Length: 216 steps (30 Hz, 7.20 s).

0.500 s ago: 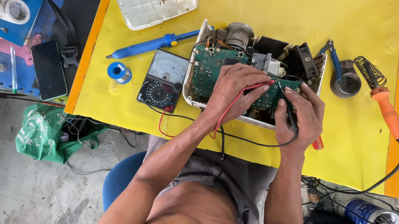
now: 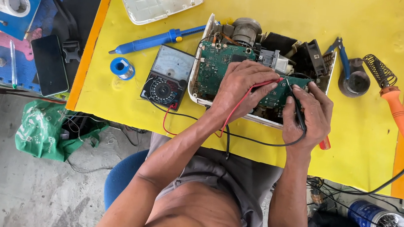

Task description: The person uses a soldering iron to work on a circuit board inside a disassembled device. They then use a multimeter to test various points on the board, moving the probes across different components.

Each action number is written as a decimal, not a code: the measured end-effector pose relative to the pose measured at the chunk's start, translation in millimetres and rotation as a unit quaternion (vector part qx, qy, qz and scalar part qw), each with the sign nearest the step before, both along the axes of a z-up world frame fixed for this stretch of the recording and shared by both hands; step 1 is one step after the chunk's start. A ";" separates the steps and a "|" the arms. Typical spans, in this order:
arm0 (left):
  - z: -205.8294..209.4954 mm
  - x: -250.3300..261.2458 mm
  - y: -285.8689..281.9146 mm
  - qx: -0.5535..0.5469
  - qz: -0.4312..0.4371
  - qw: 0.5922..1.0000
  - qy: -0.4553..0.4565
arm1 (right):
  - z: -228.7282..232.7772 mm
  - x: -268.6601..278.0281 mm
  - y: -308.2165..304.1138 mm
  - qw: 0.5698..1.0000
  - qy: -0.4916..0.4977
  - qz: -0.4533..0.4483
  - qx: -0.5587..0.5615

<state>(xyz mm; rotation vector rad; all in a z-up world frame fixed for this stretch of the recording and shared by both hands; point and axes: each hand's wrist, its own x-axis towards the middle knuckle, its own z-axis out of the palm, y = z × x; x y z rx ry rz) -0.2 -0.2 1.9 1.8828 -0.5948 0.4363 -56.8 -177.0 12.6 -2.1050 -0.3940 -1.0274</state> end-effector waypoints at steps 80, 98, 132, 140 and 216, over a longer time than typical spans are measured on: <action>12.4 -41.8 21.3 0.035 0.127 0.983 -0.125 | -21.6 -1.1 15.8 0.996 -0.059 -0.005 -0.072; 5.3 -91.4 52.4 -0.028 0.105 0.987 -0.114 | -33.5 -35.1 17.3 0.991 -0.018 0.022 -0.131; 43.4 6.1 94.4 -0.169 0.056 0.970 0.163 | 17.7 -19.4 -49.3 0.969 0.160 0.048 -0.182; 56.9 20.0 93.3 -0.399 0.032 0.902 0.163 | 5.3 -8.7 -39.6 0.986 0.132 0.098 -0.015; 24.9 15.3 117.9 -0.036 0.050 0.994 -0.091 | 24.0 -52.6 -26.0 0.984 0.153 -0.011 0.093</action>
